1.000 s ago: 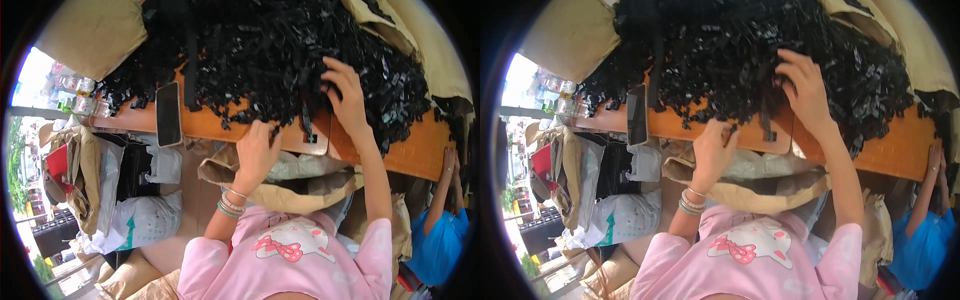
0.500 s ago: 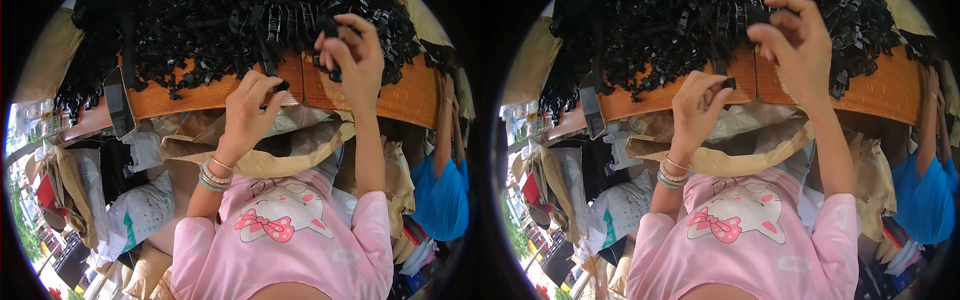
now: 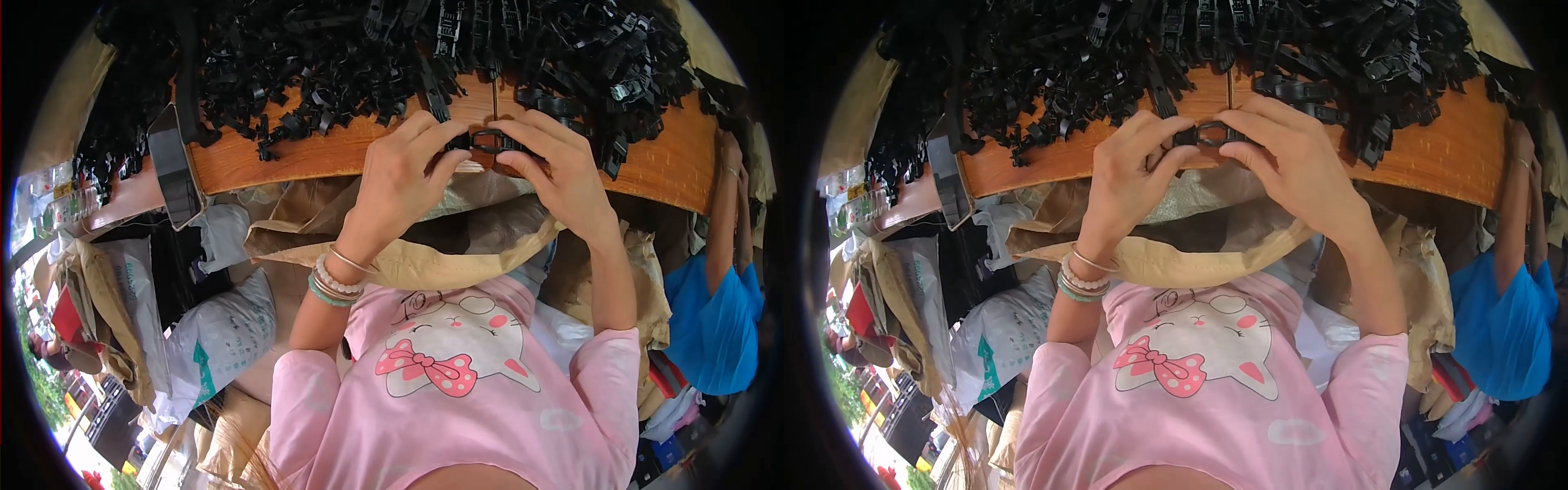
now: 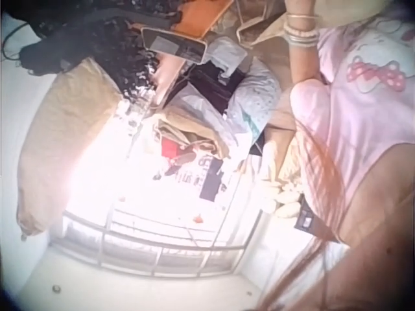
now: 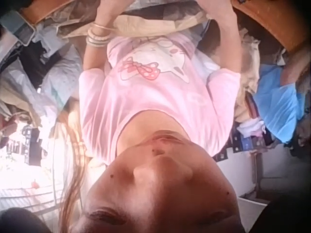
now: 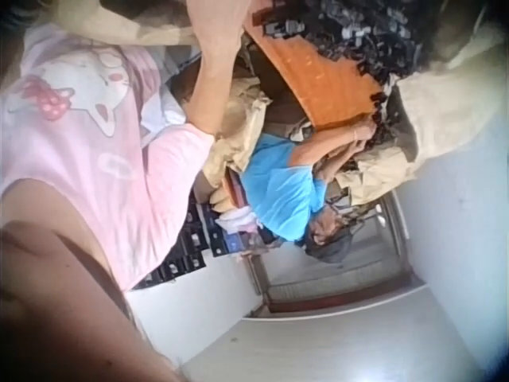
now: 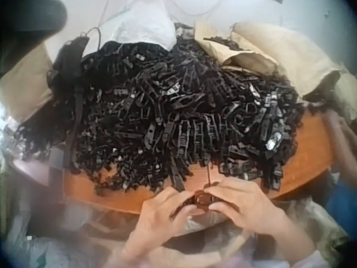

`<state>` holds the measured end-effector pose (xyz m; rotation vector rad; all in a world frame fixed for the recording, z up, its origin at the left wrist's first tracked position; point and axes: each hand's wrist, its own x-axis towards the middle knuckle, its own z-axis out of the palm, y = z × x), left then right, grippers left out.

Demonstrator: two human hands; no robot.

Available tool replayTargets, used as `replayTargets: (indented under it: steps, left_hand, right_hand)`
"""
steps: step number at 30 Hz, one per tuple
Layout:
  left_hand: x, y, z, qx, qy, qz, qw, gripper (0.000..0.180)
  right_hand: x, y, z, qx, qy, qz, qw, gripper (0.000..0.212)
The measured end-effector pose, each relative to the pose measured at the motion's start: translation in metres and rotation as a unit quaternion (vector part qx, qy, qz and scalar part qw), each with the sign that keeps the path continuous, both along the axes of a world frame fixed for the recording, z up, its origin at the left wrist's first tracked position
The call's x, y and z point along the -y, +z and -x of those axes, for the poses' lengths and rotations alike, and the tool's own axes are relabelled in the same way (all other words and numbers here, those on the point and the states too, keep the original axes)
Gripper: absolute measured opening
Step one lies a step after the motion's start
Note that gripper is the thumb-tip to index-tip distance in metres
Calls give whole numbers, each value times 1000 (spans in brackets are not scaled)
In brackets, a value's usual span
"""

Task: The person assembles small black plastic buckle components by hand, snapping them together at a workstation.

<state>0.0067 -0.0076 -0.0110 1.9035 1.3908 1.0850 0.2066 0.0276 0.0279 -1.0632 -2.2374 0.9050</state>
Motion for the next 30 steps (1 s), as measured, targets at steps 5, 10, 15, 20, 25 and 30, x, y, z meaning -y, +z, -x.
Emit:
replayTargets:
  steps: [5,10,15,20,25,30]
  left_hand:
    - [-1,-2,3,27,-15,17,999,24]
    - [-5,0,4,39,-39,35,998,24]
    - [-6,-2,5,39,-56,10,998,23]
    - [-2,1,3,39,-41,38,998,26]
    - [17,8,-7,199,27,115,973,20]
    - [28,21,-7,430,-73,286,853,24]
  right_hand:
    - [-4,14,6,64,36,-26,997,29]
    - [-12,34,17,170,96,-87,977,24]
    - [-15,31,17,174,96,-32,980,26]
    - [9,3,9,86,-4,-20,996,25]
    - [33,-3,3,-72,-77,28,994,31]
    - [32,-5,4,-112,-26,11,993,34]
